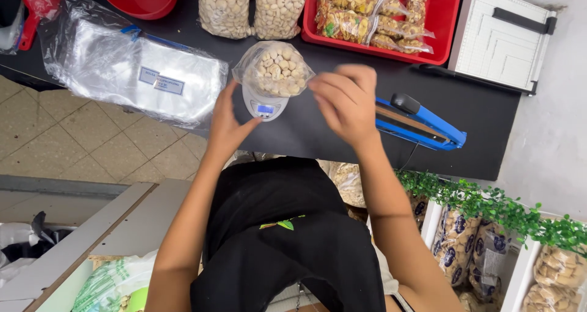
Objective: Bagging nuts from a large sack into smaller plastic bags and weighing them on a digital scale
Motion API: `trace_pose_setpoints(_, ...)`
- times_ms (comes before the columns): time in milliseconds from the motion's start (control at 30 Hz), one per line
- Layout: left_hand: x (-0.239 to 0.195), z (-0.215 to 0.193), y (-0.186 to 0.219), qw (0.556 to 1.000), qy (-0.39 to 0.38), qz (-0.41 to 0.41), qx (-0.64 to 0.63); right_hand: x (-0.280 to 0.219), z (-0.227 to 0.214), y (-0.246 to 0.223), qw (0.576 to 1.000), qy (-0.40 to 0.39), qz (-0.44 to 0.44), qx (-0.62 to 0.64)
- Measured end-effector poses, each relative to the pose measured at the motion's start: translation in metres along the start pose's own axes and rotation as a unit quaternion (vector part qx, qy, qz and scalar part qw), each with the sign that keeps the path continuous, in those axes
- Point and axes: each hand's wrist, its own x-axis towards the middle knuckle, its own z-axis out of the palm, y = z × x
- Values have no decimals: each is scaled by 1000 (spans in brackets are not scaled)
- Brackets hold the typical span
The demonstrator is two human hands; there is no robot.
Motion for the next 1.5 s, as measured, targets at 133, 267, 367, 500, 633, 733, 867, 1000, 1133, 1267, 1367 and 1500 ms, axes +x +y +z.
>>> trace_pose_setpoints(133,34,26,-6,998,-9,61,10,50,19,-9,987,-96,-55,-118)
trace_pose_setpoints(267,53,38,-19,995,-23,100,-7,34,75,14,908,-312,25,-279)
trace_pose_setpoints(367,61,40,-24,995,-41,91,-1,19,103,29,897,-330,41,-291)
trace_pose_setpoints(500,67,36,0,997,-45,58,29,36,96,14,922,-259,-55,-281)
trace_pose_setpoints(633,63,36,2,997,-48,13,65,29,99,18,926,-249,-55,-277)
trace_pose_setpoints(733,65,44,-22,996,-33,68,52,26,103,18,914,-256,-12,-315)
trace_pose_setpoints(867,65,49,-28,997,-31,58,42,17,114,29,911,-269,5,-313)
trace_pose_setpoints(1000,63,51,-32,998,-32,45,41,12,117,34,904,-298,30,-304)
trace_pose_setpoints(1133,65,50,-29,998,-32,49,34,19,117,32,905,-302,32,-297)
trace_pose_setpoints(1267,64,49,-28,998,-33,36,30,29,108,31,910,-333,34,-243)
trace_pose_setpoints(1367,62,50,-31,999,-37,28,25,27,104,27,909,-351,38,-223)
trace_pose_setpoints(1500,64,48,-24,998,-39,33,26,26,105,30,907,-356,31,-224)
